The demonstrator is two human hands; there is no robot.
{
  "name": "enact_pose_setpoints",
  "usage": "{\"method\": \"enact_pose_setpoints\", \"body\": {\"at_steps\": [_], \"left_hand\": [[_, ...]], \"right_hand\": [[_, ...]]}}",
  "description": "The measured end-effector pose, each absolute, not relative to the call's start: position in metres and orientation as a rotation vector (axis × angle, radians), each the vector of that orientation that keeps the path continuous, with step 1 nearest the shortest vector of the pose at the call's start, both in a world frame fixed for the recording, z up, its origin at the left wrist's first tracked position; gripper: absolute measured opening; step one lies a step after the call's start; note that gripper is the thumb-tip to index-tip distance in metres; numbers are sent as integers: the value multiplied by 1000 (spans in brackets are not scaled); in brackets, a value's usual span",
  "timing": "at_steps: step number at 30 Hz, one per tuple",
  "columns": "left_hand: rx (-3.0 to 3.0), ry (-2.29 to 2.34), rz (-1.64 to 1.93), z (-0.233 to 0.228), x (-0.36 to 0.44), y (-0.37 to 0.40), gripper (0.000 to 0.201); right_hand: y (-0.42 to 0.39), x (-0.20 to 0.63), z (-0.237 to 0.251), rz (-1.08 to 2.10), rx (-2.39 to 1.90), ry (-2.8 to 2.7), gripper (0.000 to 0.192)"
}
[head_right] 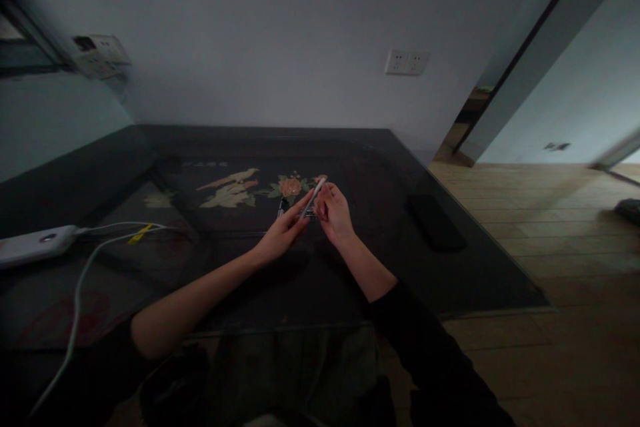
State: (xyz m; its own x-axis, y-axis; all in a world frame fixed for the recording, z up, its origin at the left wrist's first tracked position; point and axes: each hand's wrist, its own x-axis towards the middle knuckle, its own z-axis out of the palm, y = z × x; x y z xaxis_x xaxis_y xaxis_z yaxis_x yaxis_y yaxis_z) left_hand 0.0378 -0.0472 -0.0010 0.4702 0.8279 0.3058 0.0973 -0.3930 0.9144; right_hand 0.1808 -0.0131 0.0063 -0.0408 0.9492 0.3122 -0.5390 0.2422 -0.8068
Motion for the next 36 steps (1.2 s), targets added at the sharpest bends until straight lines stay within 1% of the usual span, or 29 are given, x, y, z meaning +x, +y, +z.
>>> {"method": "enact_pose_setpoints", "body": {"at_steps": [7,18,24,30,36], "left_hand": [[1806,795,1011,1,37,-46,61],[1815,909,1045,0,33,-41,60],[1826,940,1061,-3,31,-37,60],[1822,885,1043,-1,34,-43,62],[1819,816,1015,-1,36,-46,61]], "right_hand": [[-14,181,8,1314,-518,-993,36],[-18,180,13,1319,-567,-1045,47],[-17,179,10,1332,-494,-1030,44],[-18,179,13,1315,-542,-1023,43],[-17,180,11,1308,-538,-1006,38]]}}
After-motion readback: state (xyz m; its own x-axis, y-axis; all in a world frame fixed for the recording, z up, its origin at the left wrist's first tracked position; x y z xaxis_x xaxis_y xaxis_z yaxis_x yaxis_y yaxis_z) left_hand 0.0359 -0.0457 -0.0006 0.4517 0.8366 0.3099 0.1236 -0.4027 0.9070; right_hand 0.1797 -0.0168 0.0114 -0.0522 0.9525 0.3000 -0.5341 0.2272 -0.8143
